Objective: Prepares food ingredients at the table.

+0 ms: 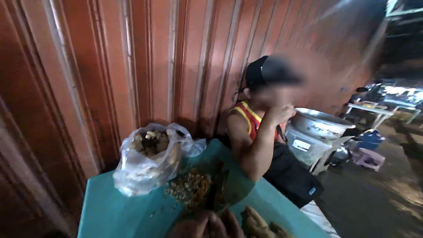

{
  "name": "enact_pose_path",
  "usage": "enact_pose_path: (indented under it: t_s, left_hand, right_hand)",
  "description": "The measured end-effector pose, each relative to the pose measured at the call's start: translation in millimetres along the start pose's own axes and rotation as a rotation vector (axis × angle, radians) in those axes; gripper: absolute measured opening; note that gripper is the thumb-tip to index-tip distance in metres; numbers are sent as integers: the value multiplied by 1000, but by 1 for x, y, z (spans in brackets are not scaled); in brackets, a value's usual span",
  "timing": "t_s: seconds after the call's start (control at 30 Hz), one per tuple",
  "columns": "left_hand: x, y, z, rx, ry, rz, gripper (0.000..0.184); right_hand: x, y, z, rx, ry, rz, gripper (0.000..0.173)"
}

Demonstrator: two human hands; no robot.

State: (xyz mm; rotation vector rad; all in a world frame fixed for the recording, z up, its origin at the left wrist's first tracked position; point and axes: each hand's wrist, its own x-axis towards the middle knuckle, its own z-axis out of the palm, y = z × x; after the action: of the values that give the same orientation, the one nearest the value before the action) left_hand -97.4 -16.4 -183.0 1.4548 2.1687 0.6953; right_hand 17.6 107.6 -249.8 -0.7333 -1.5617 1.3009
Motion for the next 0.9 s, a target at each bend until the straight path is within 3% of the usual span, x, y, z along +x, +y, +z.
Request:
enact_pose_path:
  t_s: [0.07, 0.13, 0.23, 0.33, 0.5, 0.67, 0.8, 0.9]
  left_hand:
    - [-2, 3, -4, 15, -21, -56, 46]
    - [-1, 5, -8, -6, -48, -82, 46]
    - [1, 2, 0, -47, 0, -26, 47]
    - [2, 4, -3, -61, -39, -29, 48]
    - [2, 14, -10, -26, -118, -77, 54]
    - [9, 5, -10, 20, -44, -130, 50]
    - [5, 11, -7, -35, -23, -90, 50]
    - [0, 23, -7, -23, -86, -133, 57]
  right_hand:
    - [-7, -19, -1, -19, -58, 147, 21]
    - [-13, -29, 0, 119, -122, 245, 34]
    - [-6, -8, 4, 295, -164, 215, 53]
    - [-3, 2, 5, 321, -178, 245, 56]
    - [-5, -13, -3, 293, -46, 217, 32]
    - [-5, -25, -6, 361, -31, 281, 31]
    - [-4, -30, -4, 552, -86, 294, 42]
    - [-3, -20, -3, 483, -84, 244, 29]
